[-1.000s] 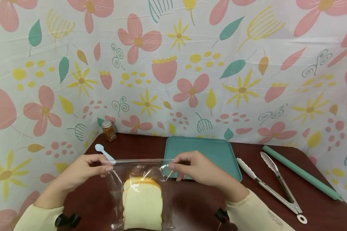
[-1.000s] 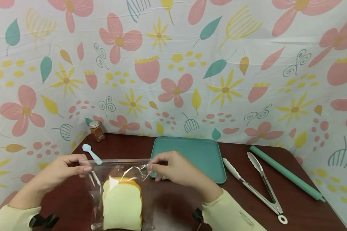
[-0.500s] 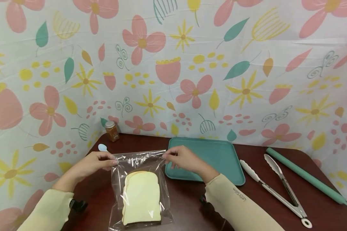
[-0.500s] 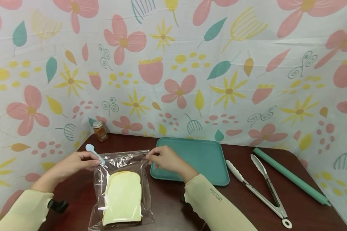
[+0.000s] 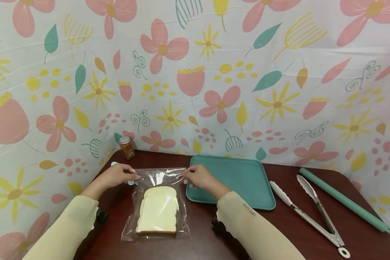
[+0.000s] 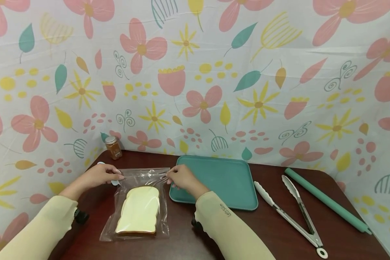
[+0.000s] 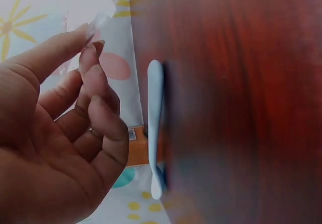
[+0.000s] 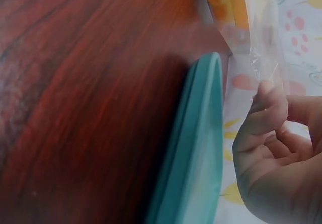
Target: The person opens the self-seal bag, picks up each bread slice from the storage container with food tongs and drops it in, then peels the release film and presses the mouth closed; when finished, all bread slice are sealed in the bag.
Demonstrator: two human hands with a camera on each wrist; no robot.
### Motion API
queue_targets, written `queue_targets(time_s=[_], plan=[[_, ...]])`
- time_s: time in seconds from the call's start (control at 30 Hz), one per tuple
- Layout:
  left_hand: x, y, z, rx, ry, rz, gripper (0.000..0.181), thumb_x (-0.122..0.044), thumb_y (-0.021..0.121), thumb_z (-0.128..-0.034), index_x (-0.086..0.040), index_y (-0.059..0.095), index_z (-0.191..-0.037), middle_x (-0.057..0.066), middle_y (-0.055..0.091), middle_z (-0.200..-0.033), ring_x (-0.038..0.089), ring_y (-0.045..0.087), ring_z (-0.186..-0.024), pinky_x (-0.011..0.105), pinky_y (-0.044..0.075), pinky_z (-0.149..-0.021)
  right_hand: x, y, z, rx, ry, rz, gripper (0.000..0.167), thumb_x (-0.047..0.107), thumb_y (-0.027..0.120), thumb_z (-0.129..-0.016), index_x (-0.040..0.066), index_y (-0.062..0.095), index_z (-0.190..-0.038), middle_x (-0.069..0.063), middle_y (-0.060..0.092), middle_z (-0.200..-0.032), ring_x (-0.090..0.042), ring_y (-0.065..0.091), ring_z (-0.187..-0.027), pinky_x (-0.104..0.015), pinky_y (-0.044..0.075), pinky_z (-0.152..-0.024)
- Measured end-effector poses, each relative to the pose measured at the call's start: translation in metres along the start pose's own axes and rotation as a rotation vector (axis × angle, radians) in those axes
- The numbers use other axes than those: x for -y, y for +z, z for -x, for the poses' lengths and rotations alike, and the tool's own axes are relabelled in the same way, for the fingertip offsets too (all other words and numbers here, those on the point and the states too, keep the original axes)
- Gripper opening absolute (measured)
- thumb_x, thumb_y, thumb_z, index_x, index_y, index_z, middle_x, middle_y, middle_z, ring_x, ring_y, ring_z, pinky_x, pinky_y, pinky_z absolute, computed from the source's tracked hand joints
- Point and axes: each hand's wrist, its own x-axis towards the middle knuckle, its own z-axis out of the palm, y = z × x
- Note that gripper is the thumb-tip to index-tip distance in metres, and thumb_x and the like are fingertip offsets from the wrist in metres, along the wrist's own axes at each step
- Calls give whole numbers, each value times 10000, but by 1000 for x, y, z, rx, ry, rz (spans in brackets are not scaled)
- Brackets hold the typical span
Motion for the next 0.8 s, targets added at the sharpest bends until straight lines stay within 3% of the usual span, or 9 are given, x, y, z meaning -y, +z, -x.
queue_targets(time_s=[0.1,0.2,0.3,0.43,0.53,0.6,0.67,0.8], plan=[[-5,1,-11,-11,-4,-61,250,-350,806,-961,-103,795,-995,67,774,-974,187,610,-812,326,491,-695,-4,0,-3,-12,13,-30,246,170,567,-1103,7,734,-1181,-99,763,-897,-116,632,-640,-241,538,-571],[-9,3,-18,-12,-25,-116,295,-345,806,-952,-75,778,-1069,82,782,-1067,198,650,-871,348,536,-751,-7,-1,-2,-5,22,-61,326,181,562,-1115,-38,660,-1336,-144,786,-977,-126,674,-668,-258,576,-591],[-10,5,-21,9,-49,-140,500,-349,802,-951,7,699,-1287,157,766,-1137,247,703,-943,425,595,-826,-8,-5,4,11,34,-86,489,219,552,-1127,-51,489,-1530,-179,784,-1072,-142,698,-693,-277,593,-602],[-19,2,-16,60,-64,-170,823,-412,737,-1007,65,406,-1591,296,679,-1360,414,703,-1173,568,589,-985,-1,-17,24,22,14,-50,613,291,560,-1126,2,357,-1627,-193,760,-1168,-191,724,-738,-321,603,-613],[-33,-5,-7,55,-35,-238,877,-483,666,-1046,42,304,-1649,368,491,-1564,548,538,-1401,683,505,-1094,12,-34,49,9,-58,86,562,349,589,-1112,65,463,-1581,-170,762,-1186,-217,751,-777,-346,618,-645],[-45,-8,1,37,11,-282,825,-509,634,-1060,3,354,-1642,367,390,-1637,595,402,-1492,737,438,-1139,21,-46,70,-46,-144,217,468,369,606,-1104,109,582,-1493,-137,776,-1169,-188,749,-779,-338,614,-667],[-59,-9,11,21,74,-305,741,-520,621,-1066,-45,447,-1607,335,365,-1665,608,322,-1533,767,383,-1170,28,-59,93,-132,-239,364,381,376,616,-1100,154,667,-1406,-90,791,-1141,-138,735,-780,-319,598,-689],[-87,-5,35,-34,207,-339,593,-519,611,-1075,-137,577,-1527,238,413,-1668,561,297,-1559,795,326,-1187,32,-83,136,-387,-401,672,304,355,647,-1085,161,729,-1305,-17,800,-1075,-112,717,-810,-334,588,-692]])
